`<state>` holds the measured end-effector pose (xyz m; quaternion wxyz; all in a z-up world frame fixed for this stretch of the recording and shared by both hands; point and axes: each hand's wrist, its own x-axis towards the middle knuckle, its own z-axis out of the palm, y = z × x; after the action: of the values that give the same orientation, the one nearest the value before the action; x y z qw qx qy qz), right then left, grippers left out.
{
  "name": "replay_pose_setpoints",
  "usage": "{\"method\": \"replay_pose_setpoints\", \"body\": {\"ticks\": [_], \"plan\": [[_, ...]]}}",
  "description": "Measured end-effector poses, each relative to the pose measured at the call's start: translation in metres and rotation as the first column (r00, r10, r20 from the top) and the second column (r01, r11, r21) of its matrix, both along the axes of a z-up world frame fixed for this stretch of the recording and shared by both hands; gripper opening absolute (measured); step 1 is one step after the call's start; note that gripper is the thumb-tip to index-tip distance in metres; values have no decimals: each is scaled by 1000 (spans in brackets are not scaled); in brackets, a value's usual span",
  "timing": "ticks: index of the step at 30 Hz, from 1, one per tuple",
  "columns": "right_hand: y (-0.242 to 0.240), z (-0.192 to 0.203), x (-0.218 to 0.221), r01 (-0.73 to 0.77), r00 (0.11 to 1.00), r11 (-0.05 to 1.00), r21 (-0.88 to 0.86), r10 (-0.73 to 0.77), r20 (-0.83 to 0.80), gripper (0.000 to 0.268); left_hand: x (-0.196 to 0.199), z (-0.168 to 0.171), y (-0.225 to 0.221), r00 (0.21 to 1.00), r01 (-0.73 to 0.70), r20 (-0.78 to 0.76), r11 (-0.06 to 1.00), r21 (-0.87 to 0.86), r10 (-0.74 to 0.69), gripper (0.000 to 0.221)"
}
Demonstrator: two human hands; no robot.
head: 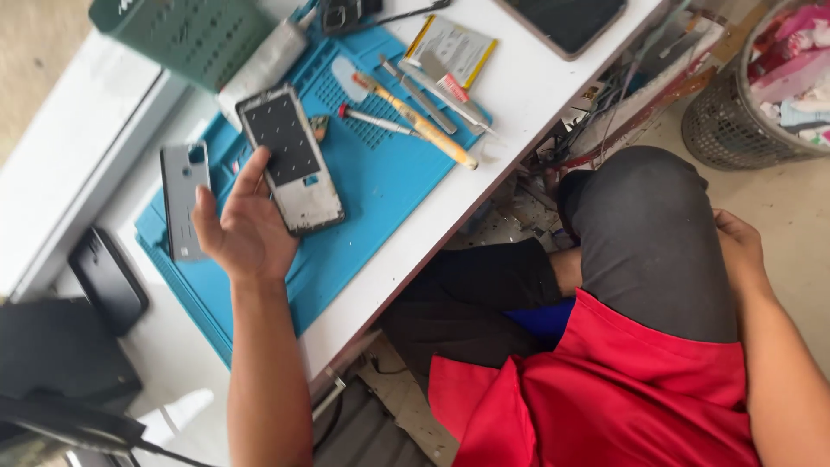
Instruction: Disassembling a mobile phone to remove the battery and screen using specialized repair tools
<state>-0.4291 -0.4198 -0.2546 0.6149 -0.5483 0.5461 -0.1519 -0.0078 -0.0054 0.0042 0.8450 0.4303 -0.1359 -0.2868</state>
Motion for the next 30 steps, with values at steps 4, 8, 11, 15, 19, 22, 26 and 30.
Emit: {"method": "replay_pose_setpoints", "body": {"ticks": [4, 8, 11, 15, 19, 22, 26, 30], "plan": [[17, 26, 4, 31, 999, 999, 5, -31, -35, 12, -1, -4, -1, 996, -80, -25, 995, 56, 82, 73], [22, 37, 0, 45, 997, 999, 17, -44, -70, 14, -2, -8, -2, 998, 60, -9, 998, 18, -59, 75], [27, 54, 1, 43, 998, 998, 45, -41, -47, 15, -9, -4, -8, 994, -88, -58, 994, 67, 92, 77], [30, 55, -1, 62, 998, 997, 52, -63, 28, 17, -10, -5, -7, 998, -62, -19, 996, 72, 63, 76], [29, 36, -10, 42, 999, 999, 15, -43, 30, 17, -12, -2, -6, 998, -69, -6, 994, 79, 70, 76], [29, 23, -10, 43, 997, 999, 8, -43, 63, 18, -13, 0, -5, 998, -57, -11, 996, 62, 58, 77], [36, 28, -4, 40, 997, 999, 34, -42, 67, 19, -9, -2, -4, 997, -65, -28, 997, 47, 66, 79], [35, 32, 3, -37, 999, 999, 4, 37, 4, 19, -5, -5, 0, 999, 27, 34, 1000, 4, -27, 74]]}}
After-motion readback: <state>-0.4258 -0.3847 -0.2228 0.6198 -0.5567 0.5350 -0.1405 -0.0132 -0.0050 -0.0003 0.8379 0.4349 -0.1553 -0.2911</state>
